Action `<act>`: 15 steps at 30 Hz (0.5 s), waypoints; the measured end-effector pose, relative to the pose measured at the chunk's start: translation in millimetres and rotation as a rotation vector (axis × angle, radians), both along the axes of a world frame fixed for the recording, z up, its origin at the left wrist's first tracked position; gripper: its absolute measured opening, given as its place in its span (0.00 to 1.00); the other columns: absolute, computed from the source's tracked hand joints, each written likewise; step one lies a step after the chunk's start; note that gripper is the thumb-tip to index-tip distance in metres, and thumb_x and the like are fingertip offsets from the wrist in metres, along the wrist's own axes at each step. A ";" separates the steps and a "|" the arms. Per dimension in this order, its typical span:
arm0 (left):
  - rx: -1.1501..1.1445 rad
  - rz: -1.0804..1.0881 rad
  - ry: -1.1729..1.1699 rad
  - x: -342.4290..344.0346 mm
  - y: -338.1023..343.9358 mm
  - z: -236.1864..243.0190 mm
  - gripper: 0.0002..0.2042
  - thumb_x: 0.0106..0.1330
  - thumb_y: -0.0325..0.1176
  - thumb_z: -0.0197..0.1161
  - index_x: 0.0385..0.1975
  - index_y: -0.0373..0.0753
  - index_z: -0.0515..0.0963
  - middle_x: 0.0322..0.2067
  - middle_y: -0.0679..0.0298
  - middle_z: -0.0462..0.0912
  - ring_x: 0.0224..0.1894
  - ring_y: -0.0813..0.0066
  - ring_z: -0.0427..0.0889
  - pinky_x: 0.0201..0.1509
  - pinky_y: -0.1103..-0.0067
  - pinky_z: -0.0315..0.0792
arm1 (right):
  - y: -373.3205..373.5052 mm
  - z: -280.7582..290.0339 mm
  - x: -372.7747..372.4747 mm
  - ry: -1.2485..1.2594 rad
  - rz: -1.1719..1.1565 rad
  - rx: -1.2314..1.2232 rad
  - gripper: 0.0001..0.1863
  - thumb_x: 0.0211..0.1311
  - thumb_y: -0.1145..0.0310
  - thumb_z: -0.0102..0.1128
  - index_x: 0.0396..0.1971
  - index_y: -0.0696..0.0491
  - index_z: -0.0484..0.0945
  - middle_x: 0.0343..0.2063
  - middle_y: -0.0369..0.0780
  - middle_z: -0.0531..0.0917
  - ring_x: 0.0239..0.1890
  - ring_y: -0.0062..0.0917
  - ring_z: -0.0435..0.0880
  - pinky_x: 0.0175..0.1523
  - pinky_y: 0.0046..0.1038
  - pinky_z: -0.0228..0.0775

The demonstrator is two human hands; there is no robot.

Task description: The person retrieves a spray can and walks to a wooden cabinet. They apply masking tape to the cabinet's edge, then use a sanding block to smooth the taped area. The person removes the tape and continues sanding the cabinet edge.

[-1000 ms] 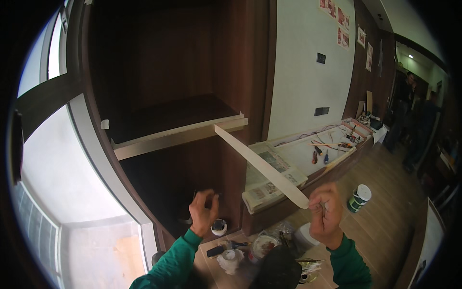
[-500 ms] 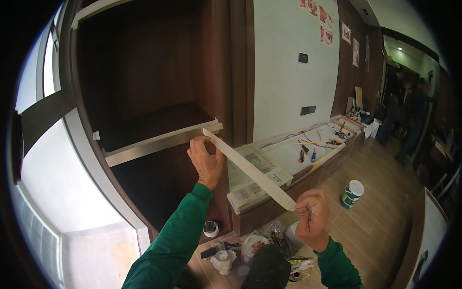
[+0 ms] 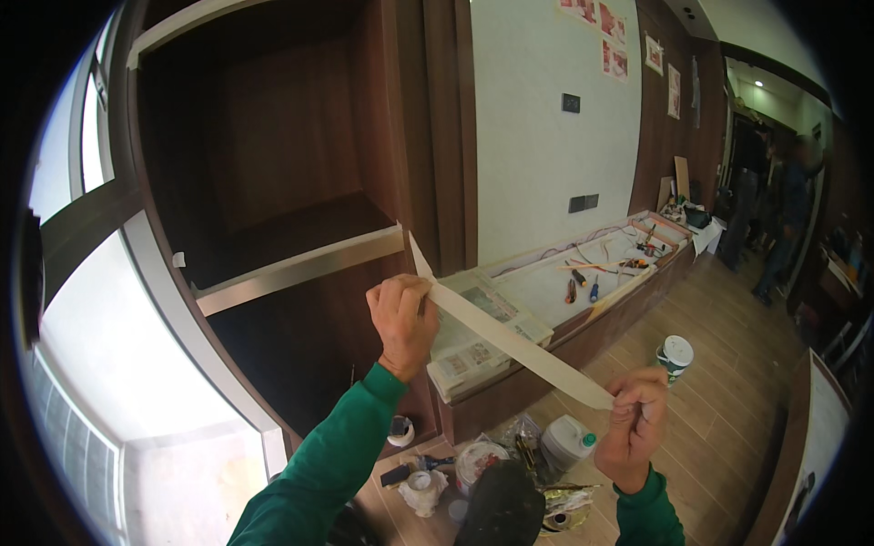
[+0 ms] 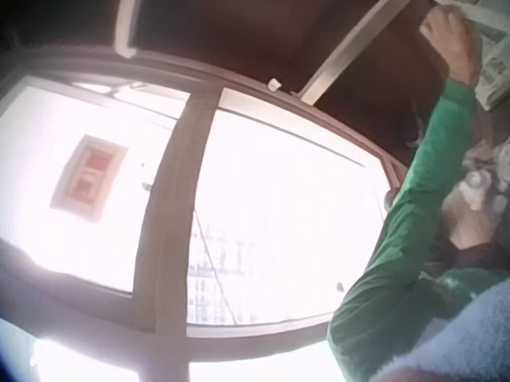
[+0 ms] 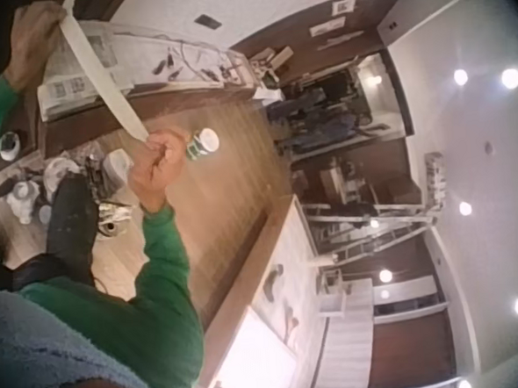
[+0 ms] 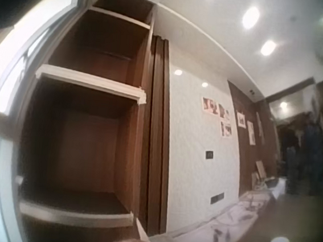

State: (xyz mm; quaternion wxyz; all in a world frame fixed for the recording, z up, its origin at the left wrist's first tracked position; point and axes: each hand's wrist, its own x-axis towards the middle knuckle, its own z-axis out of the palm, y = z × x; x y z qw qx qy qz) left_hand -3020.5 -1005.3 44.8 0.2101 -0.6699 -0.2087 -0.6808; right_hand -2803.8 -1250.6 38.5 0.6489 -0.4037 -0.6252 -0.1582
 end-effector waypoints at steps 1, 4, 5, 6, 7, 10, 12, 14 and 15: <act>-0.006 -0.016 0.010 -0.5 -5.1 -1.6 0.14 0.46 0.18 0.70 0.32 0.41 0.78 0.35 0.65 0.82 0.39 0.66 0.80 0.46 0.69 0.67 | -2.8 1.4 2.5 0.008 0.002 0.010 0.05 0.76 0.70 0.48 0.37 0.53 0.67 0.38 0.42 0.70 0.36 0.24 0.72 0.45 0.25 0.65; -0.037 -0.061 0.043 -8.9 -28.3 -4.1 0.15 0.45 0.18 0.70 0.32 0.41 0.78 0.35 0.64 0.82 0.39 0.65 0.81 0.46 0.69 0.67 | -13.5 16.8 2.0 0.069 0.047 0.050 0.06 0.77 0.69 0.48 0.37 0.53 0.67 0.39 0.42 0.70 0.38 0.24 0.71 0.46 0.27 0.66; -0.052 -0.069 0.052 -14.5 -37.4 -7.7 0.15 0.45 0.18 0.70 0.32 0.41 0.78 0.35 0.64 0.82 0.39 0.65 0.81 0.46 0.69 0.67 | -17.7 23.0 -0.3 0.094 0.075 0.062 0.06 0.77 0.68 0.48 0.37 0.52 0.67 0.39 0.42 0.69 0.38 0.24 0.71 0.46 0.28 0.66; -0.122 -0.058 0.077 -22.9 -45.8 -12.4 0.15 0.45 0.19 0.70 0.33 0.41 0.78 0.35 0.63 0.81 0.39 0.64 0.80 0.47 0.68 0.67 | -19.2 27.7 -2.4 0.071 0.063 0.043 0.06 0.76 0.69 0.49 0.37 0.52 0.67 0.40 0.42 0.69 0.39 0.25 0.72 0.47 0.28 0.66; -0.191 -0.042 0.099 -31.7 -54.6 -18.3 0.15 0.46 0.20 0.70 0.34 0.41 0.78 0.35 0.63 0.80 0.40 0.62 0.80 0.47 0.67 0.66 | -19.4 31.9 -4.2 0.047 0.056 0.025 0.05 0.76 0.69 0.49 0.37 0.52 0.67 0.40 0.42 0.69 0.39 0.25 0.72 0.47 0.29 0.67; -0.475 -0.082 0.088 -53.2 -67.8 -56.8 0.14 0.48 0.22 0.69 0.36 0.39 0.78 0.34 0.60 0.80 0.39 0.61 0.81 0.45 0.68 0.69 | -7.6 32.8 -15.9 0.113 0.155 -0.090 0.04 0.75 0.70 0.50 0.38 0.53 0.67 0.42 0.43 0.71 0.40 0.26 0.73 0.50 0.30 0.68; -0.765 -0.220 -0.033 -68.2 -77.6 -75.4 0.13 0.50 0.23 0.69 0.37 0.37 0.77 0.33 0.59 0.81 0.37 0.62 0.82 0.42 0.69 0.72 | -1.7 24.5 -23.5 0.167 0.209 -0.168 0.04 0.74 0.70 0.52 0.38 0.54 0.69 0.42 0.43 0.73 0.41 0.27 0.75 0.51 0.30 0.69; -1.139 -0.425 -0.246 -89.3 -89.5 -87.4 0.13 0.53 0.24 0.70 0.37 0.35 0.77 0.31 0.58 0.83 0.34 0.63 0.84 0.39 0.70 0.75 | 10.4 16.9 -28.0 0.202 0.237 -0.243 0.06 0.74 0.69 0.55 0.39 0.55 0.72 0.42 0.42 0.75 0.41 0.26 0.77 0.52 0.29 0.71; -1.086 -0.438 -0.294 -103.7 -88.5 -104.4 0.11 0.57 0.24 0.69 0.38 0.34 0.77 0.31 0.58 0.84 0.30 0.66 0.84 0.35 0.72 0.77 | 21.6 14.8 -35.6 0.232 0.262 -0.285 0.06 0.73 0.69 0.56 0.38 0.56 0.73 0.41 0.41 0.77 0.41 0.26 0.78 0.51 0.28 0.72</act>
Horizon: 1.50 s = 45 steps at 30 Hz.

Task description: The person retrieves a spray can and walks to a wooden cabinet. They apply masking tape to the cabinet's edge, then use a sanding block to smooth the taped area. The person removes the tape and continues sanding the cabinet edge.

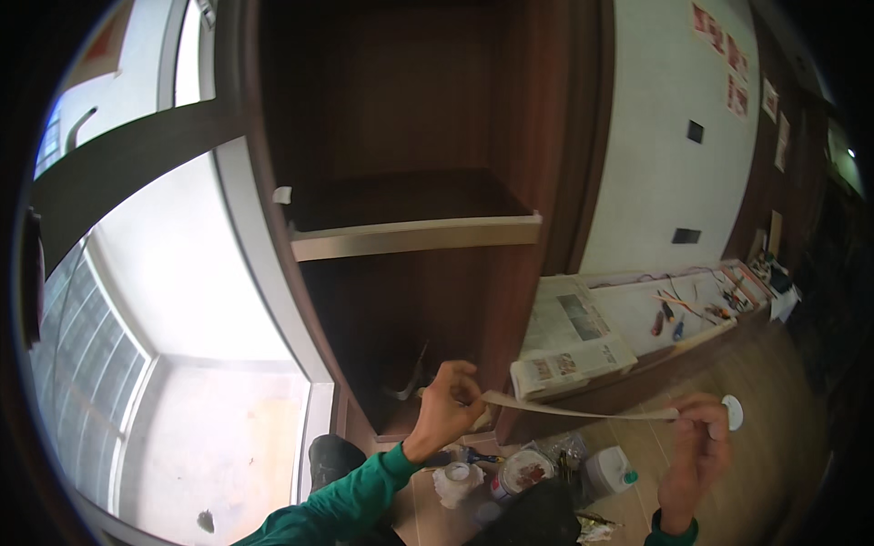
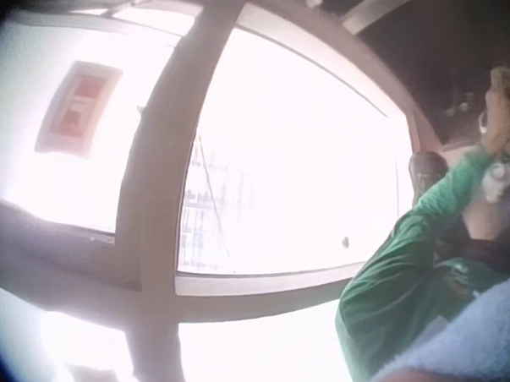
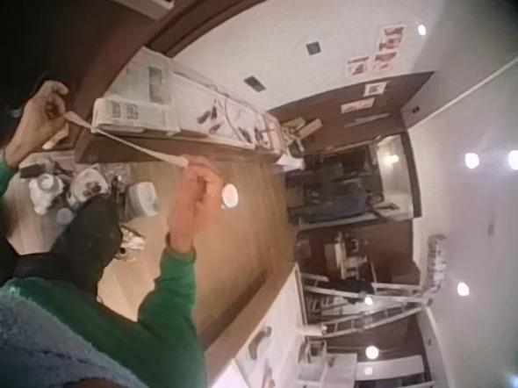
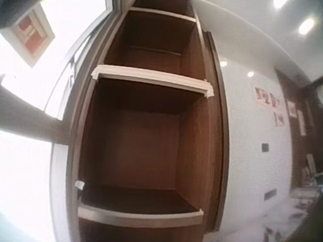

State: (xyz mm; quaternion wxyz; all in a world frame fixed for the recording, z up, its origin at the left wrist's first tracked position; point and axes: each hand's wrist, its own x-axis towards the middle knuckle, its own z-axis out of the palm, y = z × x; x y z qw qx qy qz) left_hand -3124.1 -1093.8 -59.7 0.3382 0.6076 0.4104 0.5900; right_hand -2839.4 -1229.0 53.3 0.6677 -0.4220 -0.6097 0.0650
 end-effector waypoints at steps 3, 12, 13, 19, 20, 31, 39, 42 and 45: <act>-0.044 -0.021 0.067 -59.6 -2.4 -36.0 0.10 0.55 0.23 0.68 0.36 0.35 0.79 0.31 0.57 0.84 0.32 0.60 0.85 0.38 0.68 0.79 | 41.9 -11.5 -24.6 0.130 0.095 -0.119 0.08 0.71 0.68 0.61 0.39 0.58 0.77 0.39 0.39 0.80 0.40 0.23 0.80 0.48 0.26 0.74; -0.006 0.225 1.066 -195.7 34.3 -121.6 0.11 0.55 0.35 0.69 0.35 0.39 0.82 0.33 0.50 0.83 0.32 0.47 0.86 0.38 0.61 0.81 | 163.8 -20.6 -137.4 0.059 0.246 -0.156 0.10 0.65 0.75 0.66 0.45 0.58 0.83 0.38 0.38 0.85 0.42 0.22 0.84 0.49 0.24 0.76; 0.003 0.230 1.049 -200.2 38.8 -131.2 0.10 0.55 0.35 0.69 0.35 0.40 0.82 0.33 0.51 0.83 0.33 0.48 0.86 0.37 0.60 0.81 | 177.1 -13.9 -166.5 -0.048 0.283 -0.098 0.09 0.65 0.75 0.67 0.44 0.58 0.84 0.38 0.38 0.85 0.43 0.22 0.84 0.50 0.24 0.75; 0.010 0.166 0.888 -192.1 39.9 -142.0 0.09 0.55 0.33 0.67 0.34 0.40 0.81 0.36 0.53 0.83 0.34 0.50 0.85 0.37 0.60 0.81 | 248.8 44.6 -286.5 -0.546 0.226 0.416 0.09 0.60 0.71 0.71 0.40 0.53 0.86 0.39 0.40 0.84 0.43 0.31 0.82 0.52 0.32 0.72; 0.022 0.157 0.879 -191.5 42.0 -145.5 0.09 0.54 0.33 0.67 0.34 0.40 0.81 0.37 0.53 0.83 0.34 0.50 0.85 0.37 0.60 0.81 | 259.1 47.1 -296.3 -0.570 0.208 0.416 0.09 0.59 0.70 0.71 0.40 0.52 0.86 0.40 0.39 0.83 0.44 0.31 0.81 0.54 0.33 0.70; 0.049 0.081 0.809 -192.8 41.7 -128.2 0.11 0.52 0.32 0.66 0.34 0.38 0.79 0.35 0.55 0.80 0.33 0.51 0.84 0.37 0.61 0.80 | 311.5 43.1 -294.8 -0.484 0.303 0.211 0.05 0.55 0.77 0.69 0.33 0.55 0.87 0.36 0.37 0.84 0.42 0.23 0.82 0.49 0.25 0.72; 0.067 0.069 0.780 -184.6 43.4 -126.2 0.10 0.48 0.28 0.65 0.32 0.38 0.80 0.33 0.55 0.79 0.33 0.52 0.85 0.38 0.62 0.80 | 315.3 50.2 -321.2 -0.424 0.260 0.202 0.03 0.43 0.76 0.68 0.22 0.54 0.83 0.26 0.37 0.84 0.34 0.29 0.81 0.40 0.31 0.73; 0.069 0.063 0.762 -178.3 44.7 -124.7 0.10 0.48 0.28 0.65 0.33 0.37 0.80 0.33 0.54 0.79 0.33 0.51 0.85 0.39 0.62 0.80 | 311.2 53.5 -336.4 -0.452 0.269 0.217 0.03 0.42 0.75 0.68 0.20 0.53 0.83 0.25 0.37 0.83 0.33 0.31 0.81 0.39 0.33 0.73; 0.078 0.054 0.746 -171.7 48.1 -129.7 0.11 0.48 0.28 0.64 0.33 0.37 0.80 0.34 0.54 0.80 0.33 0.50 0.85 0.38 0.61 0.80 | 308.5 54.1 -354.6 -0.511 0.244 0.261 0.03 0.42 0.75 0.67 0.20 0.54 0.82 0.24 0.38 0.83 0.32 0.31 0.81 0.38 0.32 0.72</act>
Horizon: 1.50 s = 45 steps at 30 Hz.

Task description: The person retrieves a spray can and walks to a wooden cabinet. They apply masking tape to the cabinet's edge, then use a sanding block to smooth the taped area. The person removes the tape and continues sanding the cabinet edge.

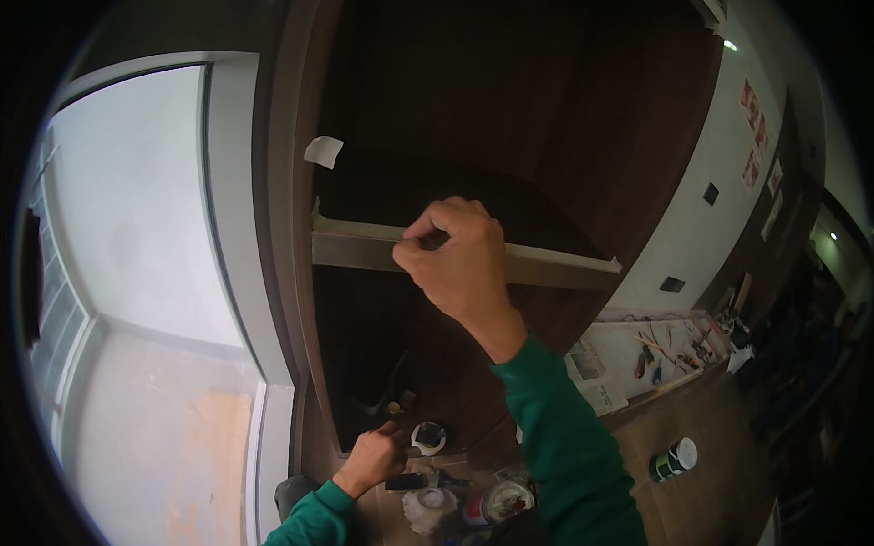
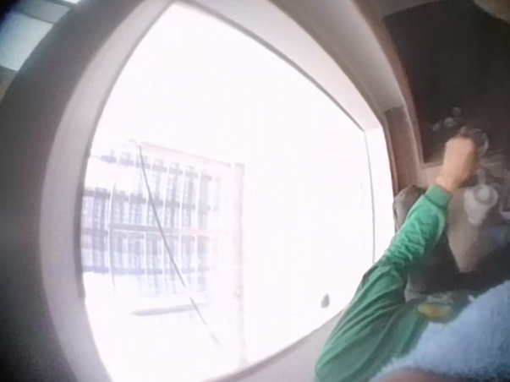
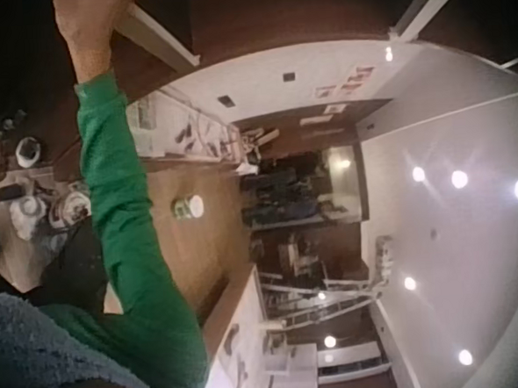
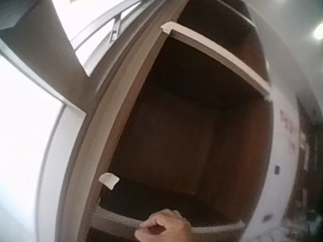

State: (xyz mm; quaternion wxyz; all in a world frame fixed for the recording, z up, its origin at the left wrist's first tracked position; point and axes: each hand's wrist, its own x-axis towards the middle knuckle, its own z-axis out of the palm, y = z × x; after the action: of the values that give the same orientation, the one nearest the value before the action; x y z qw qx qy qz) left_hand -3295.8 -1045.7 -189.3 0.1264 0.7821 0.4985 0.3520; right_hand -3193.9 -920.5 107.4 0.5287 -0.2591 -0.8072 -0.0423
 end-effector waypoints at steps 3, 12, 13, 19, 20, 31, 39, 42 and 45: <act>-0.007 -0.004 0.014 3.3 1.7 -2.8 0.10 0.49 0.28 0.64 0.33 0.37 0.80 0.34 0.53 0.80 0.33 0.50 0.85 0.38 0.61 0.80 | -5.3 1.5 -16.1 -0.026 -0.023 -0.011 0.03 0.43 0.77 0.67 0.21 0.57 0.82 0.23 0.38 0.81 0.31 0.27 0.81 0.36 0.28 0.72; 0.033 0.028 0.003 0.0 0.7 0.5 0.08 0.51 0.28 0.64 0.31 0.39 0.80 0.34 0.54 0.81 0.32 0.50 0.85 0.36 0.61 0.80 | 0.3 2.2 35.6 -0.005 -0.205 0.084 0.05 0.42 0.74 0.69 0.17 0.52 0.80 0.22 0.37 0.82 0.30 0.35 0.81 0.37 0.37 0.74; 0.029 0.022 0.010 0.0 1.1 1.3 0.08 0.51 0.28 0.64 0.31 0.39 0.80 0.34 0.54 0.81 0.32 0.50 0.85 0.36 0.61 0.80 | 1.2 3.9 46.3 -0.011 -0.222 0.067 0.04 0.42 0.75 0.69 0.19 0.52 0.82 0.24 0.37 0.83 0.30 0.35 0.81 0.37 0.36 0.74; 0.109 0.062 0.015 -18.3 10.3 -25.0 0.09 0.50 0.29 0.66 0.32 0.40 0.82 0.33 0.56 0.81 0.35 0.52 0.84 0.40 0.62 0.80 | -37.4 -4.8 65.4 0.108 -0.012 0.061 0.07 0.48 0.80 0.65 0.28 0.54 0.86 0.33 0.40 0.85 0.33 0.26 0.83 0.41 0.28 0.74; 0.032 0.109 0.045 -17.6 7.4 -26.2 0.08 0.49 0.28 0.67 0.31 0.41 0.82 0.32 0.56 0.81 0.36 0.53 0.84 0.40 0.63 0.80 | -51.0 -24.3 77.6 0.124 0.018 0.012 0.07 0.50 0.81 0.64 0.29 0.55 0.86 0.33 0.40 0.85 0.34 0.25 0.83 0.41 0.26 0.74; -0.034 0.253 0.027 -36.7 9.4 0.8 0.06 0.54 0.19 0.65 0.30 0.34 0.84 0.30 0.56 0.82 0.29 0.57 0.85 0.37 0.68 0.79 | -157.1 -319.3 219.4 0.348 -0.309 -1.197 0.09 0.69 0.71 0.60 0.33 0.61 0.83 0.29 0.38 0.85 0.30 0.19 0.84 0.37 0.21 0.73; -0.067 0.293 0.013 -33.7 14.3 -2.8 0.08 0.55 0.17 0.63 0.32 0.33 0.85 0.32 0.54 0.84 0.32 0.59 0.87 0.38 0.72 0.80 | -179.4 -406.0 231.2 0.307 -0.196 -1.403 0.09 0.65 0.80 0.58 0.43 0.60 0.83 0.31 0.38 0.87 0.31 0.19 0.85 0.38 0.23 0.78; -0.066 0.301 0.033 -32.9 14.1 -3.2 0.08 0.54 0.17 0.64 0.33 0.33 0.85 0.32 0.54 0.84 0.33 0.60 0.87 0.38 0.72 0.81 | -171.4 -428.6 210.5 0.116 -0.205 -1.478 0.09 0.65 0.79 0.58 0.42 0.60 0.84 0.31 0.39 0.87 0.30 0.20 0.86 0.37 0.24 0.78; -0.062 0.297 0.032 -32.4 14.7 -4.5 0.09 0.53 0.16 0.65 0.33 0.32 0.85 0.32 0.54 0.84 0.33 0.62 0.87 0.38 0.72 0.81 | -178.0 -461.0 190.9 -0.130 -0.218 -1.496 0.08 0.65 0.70 0.61 0.40 0.56 0.86 0.29 0.42 0.89 0.31 0.25 0.88 0.38 0.28 0.78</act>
State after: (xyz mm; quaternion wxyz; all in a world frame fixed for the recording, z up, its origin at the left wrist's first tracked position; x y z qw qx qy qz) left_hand -3328.2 -1031.0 -193.8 0.0889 0.7011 0.6210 0.3389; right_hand -3003.1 -1098.4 -353.6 0.1563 -0.6239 -0.6202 0.4491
